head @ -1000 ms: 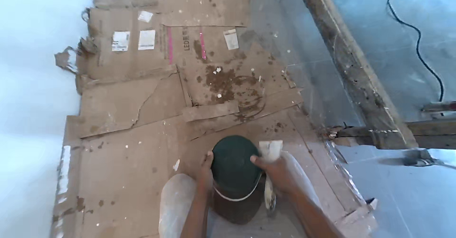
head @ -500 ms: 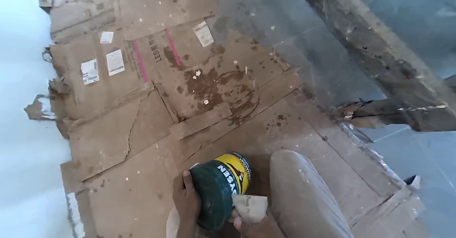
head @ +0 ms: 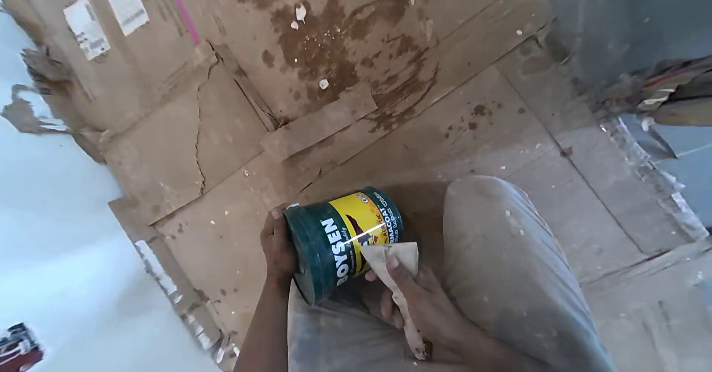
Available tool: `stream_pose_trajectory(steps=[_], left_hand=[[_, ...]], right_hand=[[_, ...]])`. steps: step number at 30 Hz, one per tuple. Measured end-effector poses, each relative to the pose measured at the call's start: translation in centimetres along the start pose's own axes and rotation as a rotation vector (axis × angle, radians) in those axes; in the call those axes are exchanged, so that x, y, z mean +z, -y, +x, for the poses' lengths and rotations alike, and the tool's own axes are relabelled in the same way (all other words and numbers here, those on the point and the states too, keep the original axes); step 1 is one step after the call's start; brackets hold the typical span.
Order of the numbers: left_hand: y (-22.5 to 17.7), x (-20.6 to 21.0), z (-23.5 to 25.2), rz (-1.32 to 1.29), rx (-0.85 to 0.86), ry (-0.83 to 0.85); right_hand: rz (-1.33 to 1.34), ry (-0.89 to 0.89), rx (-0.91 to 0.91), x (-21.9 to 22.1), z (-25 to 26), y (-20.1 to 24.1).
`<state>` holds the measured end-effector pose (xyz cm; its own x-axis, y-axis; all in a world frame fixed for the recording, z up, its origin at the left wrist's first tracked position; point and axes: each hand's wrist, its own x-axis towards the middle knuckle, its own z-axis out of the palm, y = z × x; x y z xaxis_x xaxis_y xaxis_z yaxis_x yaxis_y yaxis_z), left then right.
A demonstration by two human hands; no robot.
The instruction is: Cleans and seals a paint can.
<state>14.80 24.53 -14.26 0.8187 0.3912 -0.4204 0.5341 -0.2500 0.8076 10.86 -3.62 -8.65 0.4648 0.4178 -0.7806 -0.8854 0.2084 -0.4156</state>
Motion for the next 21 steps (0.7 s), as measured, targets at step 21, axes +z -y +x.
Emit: stream_pose_trajectory(steps=[21], left_hand=[[-2.0, 0.6, 1.5, 0.071, 0.010, 0.099]], right_hand=[[0.190, 0.005, -0.096, -0.2, -0.6, 2.5]])
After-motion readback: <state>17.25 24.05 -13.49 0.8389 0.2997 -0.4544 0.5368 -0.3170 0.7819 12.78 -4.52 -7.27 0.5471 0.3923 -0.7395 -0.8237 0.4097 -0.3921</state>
